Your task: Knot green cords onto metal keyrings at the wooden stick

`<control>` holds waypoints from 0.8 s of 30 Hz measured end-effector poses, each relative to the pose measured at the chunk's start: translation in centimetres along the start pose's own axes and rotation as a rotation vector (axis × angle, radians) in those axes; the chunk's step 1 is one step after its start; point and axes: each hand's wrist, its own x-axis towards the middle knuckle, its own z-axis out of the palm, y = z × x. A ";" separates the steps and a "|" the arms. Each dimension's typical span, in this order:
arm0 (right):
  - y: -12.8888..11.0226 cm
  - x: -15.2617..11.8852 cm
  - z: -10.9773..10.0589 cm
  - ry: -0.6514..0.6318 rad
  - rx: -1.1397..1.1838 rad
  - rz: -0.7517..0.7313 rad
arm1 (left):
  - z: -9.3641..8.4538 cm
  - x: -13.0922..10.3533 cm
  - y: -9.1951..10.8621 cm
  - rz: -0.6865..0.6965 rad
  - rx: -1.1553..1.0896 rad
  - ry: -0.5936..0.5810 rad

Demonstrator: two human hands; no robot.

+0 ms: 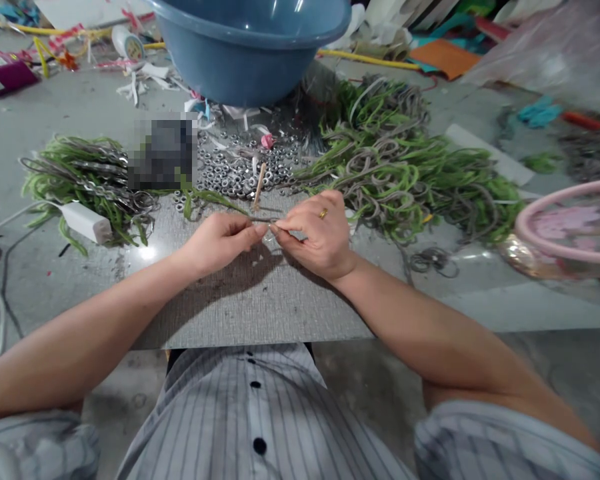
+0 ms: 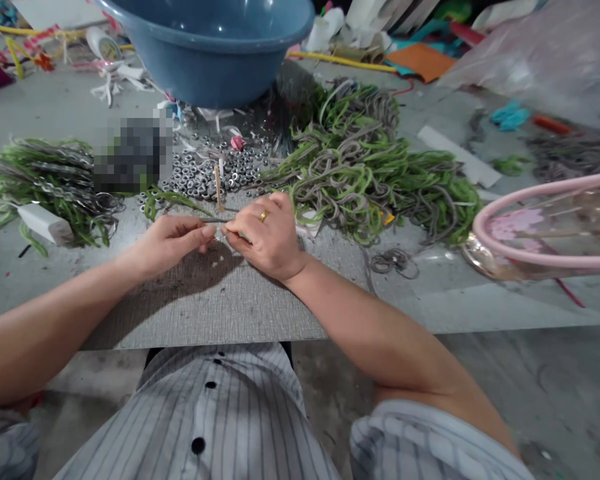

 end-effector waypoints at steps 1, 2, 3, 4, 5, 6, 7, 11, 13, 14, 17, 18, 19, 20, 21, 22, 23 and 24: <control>0.0 0.0 0.0 -0.014 -0.008 -0.012 | 0.0 0.1 -0.1 -0.028 -0.061 -0.026; 0.0 0.0 0.0 -0.035 -0.014 -0.026 | 0.0 0.1 -0.2 -0.040 -0.090 -0.025; 0.0 0.0 -0.1 -0.060 -0.017 -0.040 | -0.1 0.2 -0.3 -0.036 -0.080 0.003; 0.1 0.1 -0.1 -0.087 -0.014 -0.049 | -0.1 0.2 -0.5 -0.019 -0.034 0.048; 0.1 0.2 -0.2 -0.113 -0.003 -0.050 | -0.2 0.3 -0.7 0.009 0.039 0.099; 0.1 0.3 -0.3 -0.135 0.015 -0.040 | -0.3 0.3 -0.9 0.045 0.129 0.139; 0.2 0.3 -0.3 -0.151 0.041 -0.023 | -0.3 0.4 -1.0 0.086 0.226 0.161; 0.4 0.4 -0.1 -0.191 0.168 0.066 | -0.4 0.4 -1.2 0.235 0.521 0.116; 0.5 0.4 0.3 -0.220 0.185 0.077 | -0.3 0.4 -1.2 0.276 0.605 0.100; 0.4 0.3 0.5 -0.233 0.178 0.070 | -0.2 0.4 -1.2 0.290 0.634 0.100; 0.3 0.3 0.8 -0.258 0.133 0.039 | -0.1 0.4 -1.2 0.315 0.685 0.102; 0.2 0.3 0.9 -0.262 0.119 0.034 | -0.1 0.4 -1.2 0.320 0.697 0.098; 0.1 0.3 0.9 -0.268 0.107 0.034 | -0.1 0.4 -1.3 0.325 0.711 0.091; 0.1 0.4 0.9 -0.275 0.097 0.035 | -0.1 0.4 -1.3 0.330 0.729 0.083; 0.0 0.4 0.9 -0.283 0.089 0.035 | -0.1 0.3 -1.3 0.336 0.748 0.076; 0.0 0.4 0.9 -0.289 0.082 0.036 | -0.1 0.3 -1.3 0.344 0.768 0.070; 0.0 0.4 0.9 -0.294 0.075 0.036 | -0.1 0.3 -1.3 0.353 0.788 0.069; -0.1 0.4 0.9 -0.296 0.068 0.038 | -0.1 0.3 -1.4 0.362 0.803 0.071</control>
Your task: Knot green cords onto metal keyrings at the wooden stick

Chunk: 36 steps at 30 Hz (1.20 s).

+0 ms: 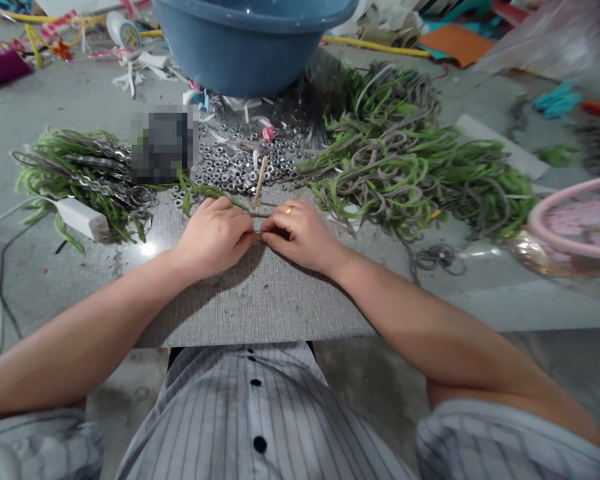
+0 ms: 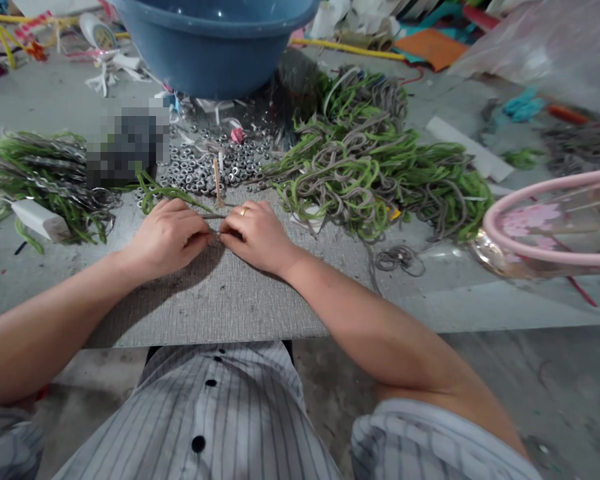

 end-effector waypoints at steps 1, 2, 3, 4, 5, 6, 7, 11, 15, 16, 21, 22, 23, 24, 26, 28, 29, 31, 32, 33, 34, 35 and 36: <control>0.0 0.0 0.0 -0.001 -0.007 0.004 | 0.0 0.0 0.0 0.008 0.010 0.006; -0.1 0.0 0.0 -0.003 -0.013 0.010 | 0.1 0.0 0.0 0.015 0.016 0.014; -0.2 0.0 0.0 -0.007 -0.018 0.017 | 0.1 0.0 -0.1 0.021 0.018 0.021; -0.2 0.1 0.0 -0.011 -0.021 0.026 | 0.2 0.0 -0.1 0.026 0.017 0.026; -0.3 0.1 0.0 -0.016 -0.024 0.036 | 0.2 -0.1 -0.1 0.028 0.014 0.031; -0.4 0.1 0.0 -0.022 -0.026 0.046 | 0.3 -0.1 -0.1 0.030 0.014 0.035; -0.6 0.1 0.0 -0.026 -0.028 0.056 | 0.3 0.0 0.0 0.032 0.017 0.037; -1.0 0.2 -0.1 -0.048 -0.047 0.089 | 0.3 0.0 0.1 0.042 0.025 0.026; -1.2 0.2 -0.1 -0.073 -0.085 0.104 | 0.2 0.0 0.1 0.076 0.033 0.021; -1.2 0.2 -0.1 -0.076 -0.096 0.104 | 0.2 0.0 0.1 0.083 0.038 0.024; -1.3 0.2 -0.1 -0.090 -0.137 0.110 | 0.3 0.0 0.1 0.096 0.043 0.048; -1.3 0.2 -0.1 -0.096 -0.144 0.113 | 0.3 0.0 0.2 0.096 0.039 0.049; -1.3 0.2 -0.1 -0.101 -0.151 0.115 | 0.4 0.1 0.2 0.097 0.037 0.049; -1.4 0.2 -0.1 -0.105 -0.156 0.116 | 0.4 0.1 0.3 0.098 0.038 0.050; -1.4 0.2 -0.1 -0.109 -0.167 0.115 | 0.4 0.1 0.3 0.105 0.048 0.054; -1.3 0.1 0.0 -0.099 -0.172 0.105 | 0.5 0.1 0.4 0.106 0.055 0.055; -1.1 0.0 0.1 -0.087 -0.166 0.096 | 0.5 0.1 0.3 0.101 0.050 0.052; -0.6 -0.1 0.1 -0.045 -0.126 0.073 | 0.6 0.0 0.2 0.077 0.018 0.043; -0.3 -0.1 0.1 -0.016 -0.087 0.061 | 0.7 0.0 0.1 0.058 -0.009 0.041; 0.0 -0.1 0.1 0.010 -0.029 0.050 | 0.7 0.0 0.1 0.034 -0.045 0.043; 0.2 -0.1 0.0 0.033 0.050 0.046 | 0.7 0.0 0.0 0.005 -0.091 0.049; 0.3 0.0 -0.2 0.055 0.147 0.053 | 0.6 0.0 0.0 -0.029 -0.144 0.063; 0.3 0.1 -0.4 0.076 0.258 0.072 | 0.5 0.0 0.1 -0.068 -0.204 0.082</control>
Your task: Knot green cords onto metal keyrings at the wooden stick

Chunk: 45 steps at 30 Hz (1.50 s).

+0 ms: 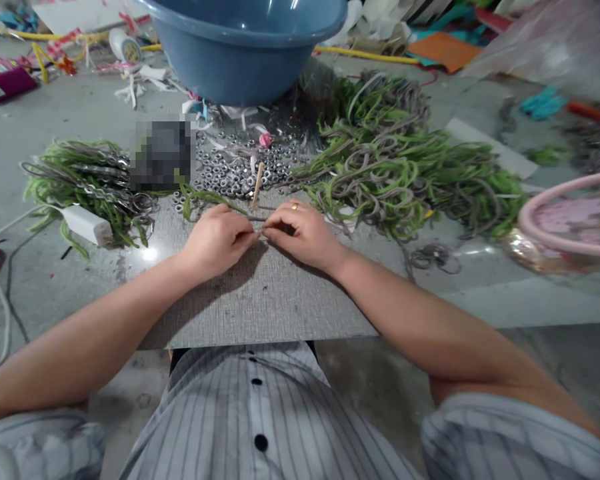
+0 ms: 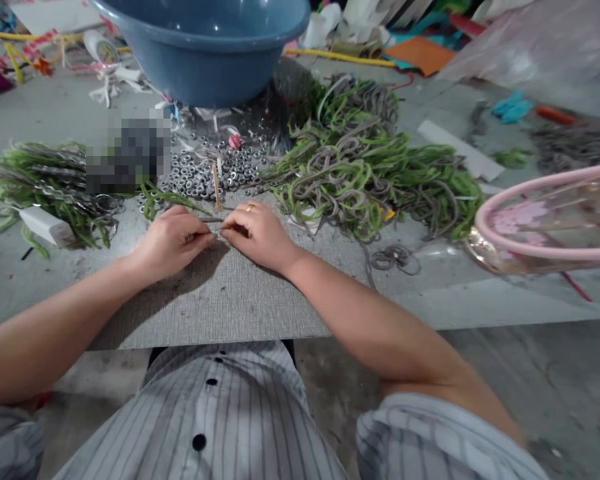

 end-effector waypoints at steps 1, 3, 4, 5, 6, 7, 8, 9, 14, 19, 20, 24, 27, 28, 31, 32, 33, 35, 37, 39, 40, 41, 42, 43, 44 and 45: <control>-0.2 0.1 -0.2 0.018 0.116 0.033 | -0.1 0.0 0.1 -0.041 -0.063 0.022; -0.8 0.2 -0.4 0.048 0.329 0.120 | -0.4 0.0 0.4 -0.118 -0.193 0.048; -1.2 0.2 -0.5 0.048 0.417 0.163 | -0.5 0.0 0.6 -0.154 -0.262 0.044; -1.6 0.1 -0.6 0.037 0.496 0.204 | -0.6 0.0 0.8 -0.185 -0.326 0.030; -1.9 0.1 -0.6 0.016 0.571 0.246 | -0.7 0.0 0.9 -0.210 -0.383 0.006; -2.2 0.0 -0.7 -0.013 0.644 0.289 | -0.7 0.0 1.1 -0.231 -0.428 -0.021; -2.3 -0.1 -0.7 -0.042 0.711 0.330 | -0.7 0.1 1.2 -0.248 -0.462 -0.045; -2.4 -0.2 -0.7 -0.071 0.769 0.368 | -0.8 0.1 1.3 -0.265 -0.486 -0.064; -2.2 -0.5 -0.6 -0.194 0.908 0.464 | -0.9 0.1 1.9 -0.409 -0.731 -0.188; -2.1 -0.4 -0.7 -0.298 1.113 0.448 | -0.9 0.0 1.8 -0.467 -1.132 -0.327; -2.2 -0.4 -0.7 -0.308 1.138 0.440 | -0.9 0.0 1.8 -0.466 -1.186 -0.324; -2.5 -0.4 -0.8 -0.317 1.144 0.424 | -0.9 0.0 1.7 -0.495 -1.272 -0.335; -2.6 -0.4 -1.0 -0.328 1.100 0.440 | -1.2 0.0 1.8 -0.528 -1.247 -0.370; -2.7 -0.4 -1.0 -0.329 1.090 0.448 | -1.3 0.0 1.9 -0.527 -1.242 -0.373; -2.7 -0.4 -1.1 -0.322 1.089 0.473 | -1.5 0.1 1.9 -0.509 -1.269 -0.360; -2.6 -0.4 -1.1 -0.318 1.091 0.483 | -1.4 0.1 1.9 -0.508 -1.288 -0.356; -2.6 -0.4 -1.1 -0.317 1.096 0.495 | -1.4 0.1 1.8 -0.511 -1.309 -0.351; -2.6 -0.4 -1.1 -0.336 1.122 0.524 | -1.2 0.0 1.7 -0.521 -1.352 -0.344; -2.6 -0.4 -1.1 -0.381 1.166 0.542 | -1.0 0.0 1.5 -0.530 -1.390 -0.339; -2.6 -0.4 -1.1 -0.422 1.214 0.549 | -0.9 -0.1 1.4 -0.537 -1.425 -0.348; -2.5 -0.4 -1.2 -0.434 1.232 0.551 | -0.9 -0.1 1.3 -0.539 -1.442 -0.361; -2.5 -0.4 -1.2 -0.442 1.247 0.554 | -1.0 -0.1 1.3 -0.540 -1.457 -0.379; -2.5 -0.4 -1.2 -0.447 1.256 0.560 | -1.1 -0.2 1.3 -0.541 -1.472 -0.400; -2.5 -0.5 -1.2 -0.450 1.262 0.566 | -1.2 -0.2 1.4 -0.541 -1.486 -0.422; -2.4 -0.5 -1.2 -0.454 1.265 0.570 | -1.3 -0.2 1.5 -0.538 -1.497 -0.443; -2.4 -0.6 -1.2 -0.457 1.266 0.573 | -1.4 -0.2 1.6 -0.533 -1.505 -0.461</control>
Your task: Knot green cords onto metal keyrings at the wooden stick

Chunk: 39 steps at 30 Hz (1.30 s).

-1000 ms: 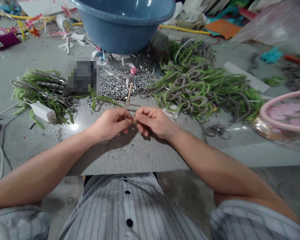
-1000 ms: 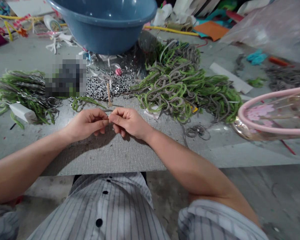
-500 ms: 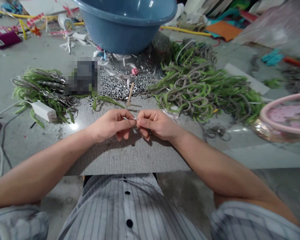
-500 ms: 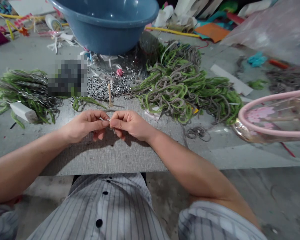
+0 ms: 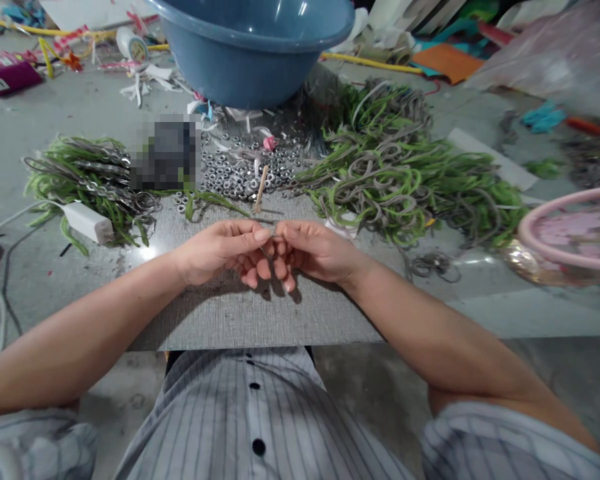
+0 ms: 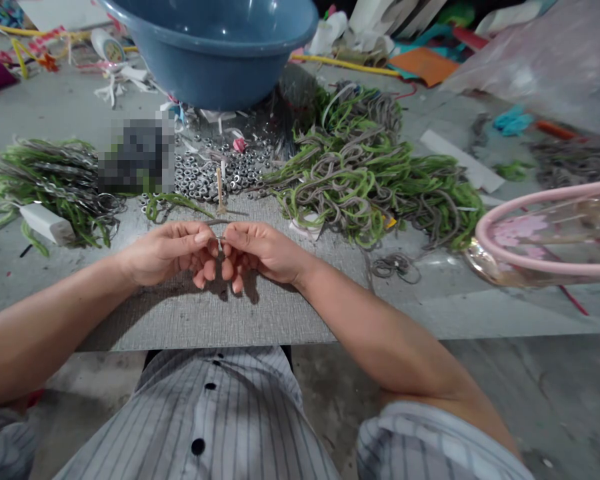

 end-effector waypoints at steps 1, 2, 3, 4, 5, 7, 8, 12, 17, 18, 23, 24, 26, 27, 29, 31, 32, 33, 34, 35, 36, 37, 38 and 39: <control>0.0 0.0 0.0 -0.005 -0.001 0.004 | 0.1 0.0 0.0 -0.005 -0.001 -0.016; 0.1 0.0 0.0 -0.013 -0.004 0.007 | 0.1 -0.1 0.1 -0.007 0.000 -0.029; 0.1 0.0 -0.1 -0.023 -0.008 0.011 | 0.2 -0.1 0.1 -0.007 0.003 -0.040; 0.2 0.0 -0.1 -0.035 -0.010 0.013 | 0.2 -0.1 0.1 -0.006 0.006 -0.047; 0.2 0.0 -0.1 -0.046 -0.010 0.012 | 0.2 -0.1 0.1 -0.004 0.004 -0.046; 0.2 0.1 -0.2 -0.065 0.000 0.002 | 0.2 -0.1 0.0 0.003 -0.008 -0.029; 0.1 0.1 -0.2 -0.072 0.004 -0.002 | 0.1 -0.1 0.0 0.007 -0.012 -0.020; 0.1 0.2 -0.3 -0.052 -0.002 0.010 | 0.0 -0.1 0.0 0.011 -0.003 -0.010; 0.3 0.2 -0.2 -0.046 0.011 0.029 | 0.2 -0.2 0.1 -0.002 0.014 -0.026; 0.4 0.2 -0.2 -0.053 0.010 0.030 | 0.3 -0.2 0.2 -0.007 0.019 -0.038; 0.5 0.1 -0.1 -0.061 -0.023 0.052 | 0.6 -0.3 0.3 -0.035 0.059 -0.090; 0.5 0.1 -0.1 -0.059 -0.032 0.054 | 0.6 -0.4 0.2 -0.030 0.064 -0.089; 0.4 0.1 -0.1 -0.055 -0.054 0.050 | 0.5 -0.4 0.1 -0.017 0.082 -0.082; 0.3 0.1 -0.1 -0.054 -0.067 0.045 | 0.5 -0.3 0.0 -0.011 0.095 -0.078; 0.3 0.1 -0.1 -0.044 -0.088 0.026 | 0.4 -0.3 0.0 0.003 0.129 -0.068; 0.2 0.0 -0.1 -0.035 -0.094 -0.001 | 0.4 -0.2 0.1 0.021 0.165 -0.060; 0.2 0.0 -0.1 -0.030 -0.097 -0.012 | 0.3 -0.2 0.1 0.030 0.184 -0.055; 0.2 0.0 -0.1 -0.026 -0.103 -0.018 | 0.3 -0.2 0.2 0.034 0.206 -0.051; 0.2 0.0 -0.1 -0.023 -0.114 -0.019 | 0.4 -0.3 0.3 0.038 0.229 -0.047; 0.3 0.0 -0.1 -0.019 -0.129 -0.018 | 0.4 -0.3 0.3 0.038 0.249 -0.045; 0.3 -0.1 -0.2 -0.018 -0.146 -0.015 | 0.4 -0.3 0.4 0.039 0.265 -0.042; 0.4 -0.1 -0.2 -0.019 -0.161 -0.012 | 0.4 -0.3 0.4 0.039 0.274 -0.040; 0.5 -0.1 -0.3 -0.022 -0.172 -0.012 | 0.5 -0.3 0.4 0.040 0.275 -0.040; 0.5 -0.1 -0.3 -0.027 -0.180 -0.012 | 0.5 -0.3 0.4 0.042 0.273 -0.043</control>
